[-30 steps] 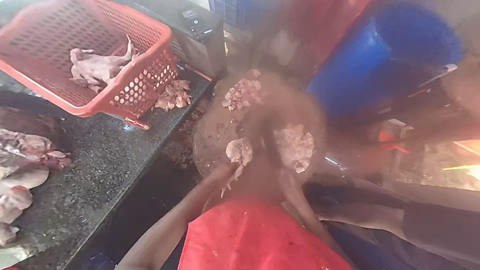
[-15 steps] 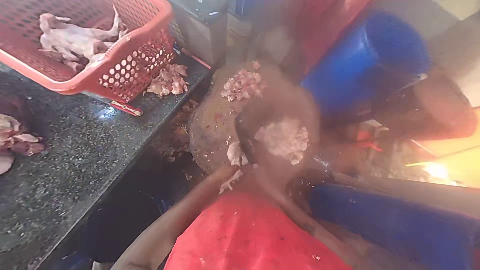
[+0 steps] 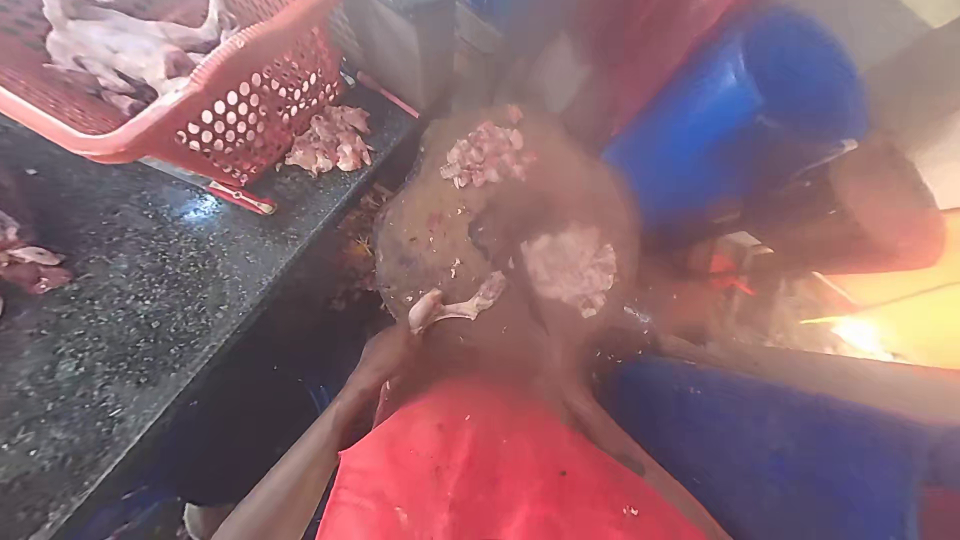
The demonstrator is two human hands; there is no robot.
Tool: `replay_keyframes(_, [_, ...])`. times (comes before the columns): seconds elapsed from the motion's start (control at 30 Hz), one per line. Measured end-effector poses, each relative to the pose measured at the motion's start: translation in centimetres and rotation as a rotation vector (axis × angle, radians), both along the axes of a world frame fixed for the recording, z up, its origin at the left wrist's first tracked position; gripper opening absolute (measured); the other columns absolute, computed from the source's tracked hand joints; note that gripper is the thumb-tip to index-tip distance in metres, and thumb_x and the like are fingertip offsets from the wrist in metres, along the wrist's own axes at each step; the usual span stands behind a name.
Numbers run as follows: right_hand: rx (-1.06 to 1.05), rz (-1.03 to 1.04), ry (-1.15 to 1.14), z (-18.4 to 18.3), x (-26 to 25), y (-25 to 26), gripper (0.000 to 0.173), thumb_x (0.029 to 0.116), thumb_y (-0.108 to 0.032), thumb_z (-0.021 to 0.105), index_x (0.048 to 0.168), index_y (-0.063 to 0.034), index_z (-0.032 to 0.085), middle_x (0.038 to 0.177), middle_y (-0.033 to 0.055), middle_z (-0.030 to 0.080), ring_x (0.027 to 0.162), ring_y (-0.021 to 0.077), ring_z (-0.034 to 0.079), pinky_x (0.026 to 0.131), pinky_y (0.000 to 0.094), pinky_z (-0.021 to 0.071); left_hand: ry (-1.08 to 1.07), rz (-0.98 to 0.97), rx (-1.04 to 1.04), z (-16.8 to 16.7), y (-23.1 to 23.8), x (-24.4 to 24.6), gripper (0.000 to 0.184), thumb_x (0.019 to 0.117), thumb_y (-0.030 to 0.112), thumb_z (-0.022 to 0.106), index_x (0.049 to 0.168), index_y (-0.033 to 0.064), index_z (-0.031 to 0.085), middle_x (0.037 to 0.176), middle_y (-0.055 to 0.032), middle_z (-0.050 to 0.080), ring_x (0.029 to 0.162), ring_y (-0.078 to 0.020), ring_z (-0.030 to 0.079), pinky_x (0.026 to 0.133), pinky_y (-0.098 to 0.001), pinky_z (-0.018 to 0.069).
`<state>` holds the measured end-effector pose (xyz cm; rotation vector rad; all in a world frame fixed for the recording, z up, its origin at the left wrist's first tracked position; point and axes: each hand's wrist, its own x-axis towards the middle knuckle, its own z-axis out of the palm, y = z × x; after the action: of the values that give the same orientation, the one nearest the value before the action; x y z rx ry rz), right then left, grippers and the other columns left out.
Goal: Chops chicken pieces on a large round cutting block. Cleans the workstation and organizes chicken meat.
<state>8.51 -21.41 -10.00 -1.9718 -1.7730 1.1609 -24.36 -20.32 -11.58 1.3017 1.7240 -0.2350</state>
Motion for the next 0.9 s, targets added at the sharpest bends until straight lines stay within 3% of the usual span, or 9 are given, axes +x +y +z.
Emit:
replay_keyframes(0.13, [-0.233, 0.022, -0.074, 0.4, 2.3, 1.3, 0.056, 0.1112, -0.046, 0.033, 0.121, -0.0001, 0.064, 0.097, 0.0188, 0.067, 0.091, 0.0307, 0.066, 0.087, 0.0535, 0.0539, -0.122, 0.098, 0.084, 0.1, 0.5, -0.5, 0.056, 0.1054, 0.041, 0.05, 0.148, 0.005, 0.044, 0.119, -0.0232, 0.068, 0.111, -0.0403, 0.067, 0.097, -0.064, 0.05])
replay_keyframes(0.27, [0.126, 0.079, 0.288, 5.4, -0.6, 0.0, 0.074, 0.1038, -0.067, 0.028, 0.113, -0.0029, 0.063, 0.073, -0.0028, 0.053, 0.061, 0.0059, 0.05, 0.058, 0.0281, 0.0482, -0.296, 0.113, 0.068, 1.5, -0.1, 0.1, 0.048, 0.1051, 0.042, 0.051, 0.139, 0.0085, 0.051, 0.104, -0.0117, 0.072, 0.094, -0.0263, 0.071, 0.089, -0.055, 0.0567])
replay_keyframes(0.33, [0.329, 0.121, 0.372, 6.0, -1.9, -0.4, 0.088, 0.0992, -0.075, 0.026, 0.117, 0.0031, 0.063, 0.081, -0.0004, 0.062, 0.067, 0.0007, 0.055, 0.062, 0.0229, 0.0516, -0.349, 0.118, 0.032, 2.5, -0.1, 0.6, 0.045, 0.1049, 0.04, 0.052, 0.138, 0.0093, 0.052, 0.1, -0.0076, 0.073, 0.089, -0.0212, 0.072, 0.086, -0.0507, 0.0582])
replay_keyframes(0.4, [0.351, 0.19, 0.202, 3.8, -1.6, -0.8, 0.078, 0.1056, -0.062, 0.03, 0.12, 0.0067, 0.064, 0.09, 0.011, 0.071, 0.076, 0.0106, 0.067, 0.072, 0.0312, 0.0589, -0.384, 0.131, 0.021, 2.5, -0.4, 0.8, 0.043, 0.104, 0.039, 0.053, 0.136, 0.0107, 0.053, 0.097, -0.0054, 0.073, 0.085, -0.019, 0.071, 0.082, -0.0483, 0.0588])
replay_keyframes(0.53, [-0.325, 0.192, -0.123, 1.0, -0.9, 2.1, 0.057, 0.1109, -0.049, 0.031, 0.127, -0.0021, 0.059, 0.102, 0.0198, 0.068, 0.096, 0.0334, 0.068, 0.089, 0.0557, 0.0532, -0.447, 0.175, 0.008, 1.6, -0.9, 0.8, 0.043, 0.1043, 0.038, 0.053, 0.137, 0.0102, 0.053, 0.097, -0.0051, 0.073, 0.082, -0.0168, 0.071, 0.08, -0.044, 0.0599])
replay_keyframes(0.67, [-0.101, 0.178, 0.126, 3.4, -1.6, 1.2, 0.058, 0.1083, -0.052, 0.031, 0.118, -0.0042, 0.062, 0.08, 0.0057, 0.059, 0.07, 0.0167, 0.059, 0.068, 0.0395, 0.0534, -0.489, 0.218, 0.02, -0.4, -1.6, 0.3, 0.043, 0.1052, 0.034, 0.053, 0.139, 0.0074, 0.051, 0.099, -0.0059, 0.073, 0.083, -0.0157, 0.071, 0.08, -0.0413, 0.0602])
replay_keyframes(0.77, [0.199, 0.218, 0.347, 4.2, -2.1, -0.1, 0.082, 0.1024, -0.07, 0.028, 0.118, 0.0011, 0.065, 0.088, 0.0027, 0.066, 0.077, 0.0026, 0.061, 0.071, 0.0254, 0.0554, -0.467, 0.232, -0.002, -1.6, -1.9, 0.1, 0.046, 0.1055, 0.033, 0.052, 0.142, 0.0057, 0.049, 0.106, -0.0111, 0.07, 0.09, -0.0192, 0.07, 0.086, -0.0456, 0.0585])
replay_keyframes(0.83, [0.193, 0.275, 0.239, 2.4, -1.4, -0.5, 0.069, 0.1071, -0.057, 0.033, 0.118, 0.0033, 0.065, 0.09, 0.0092, 0.069, 0.078, 0.01, 0.065, 0.075, 0.0313, 0.0575, -0.47, 0.269, -0.033, -1.6, -1.8, 0.4, 0.042, 0.1064, 0.033, 0.052, 0.14, 0.0068, 0.05, 0.099, -0.0078, 0.07, 0.082, -0.0151, 0.069, 0.08, -0.0399, 0.0591])
replay_keyframes(0.9, [-0.153, 0.316, 0.006, 1.0, -0.8, 0.8, 0.054, 0.1104, -0.045, 0.034, 0.124, 0.0005, 0.061, 0.096, 0.0167, 0.067, 0.087, 0.0273, 0.067, 0.083, 0.0481, 0.0552, -0.488, 0.297, -0.049, -1.8, -2.0, 0.6, 0.04, 0.1073, 0.031, 0.051, 0.139, 0.0078, 0.05, 0.092, -0.005, 0.07, 0.073, -0.0125, 0.067, 0.073, -0.0354, 0.0589])
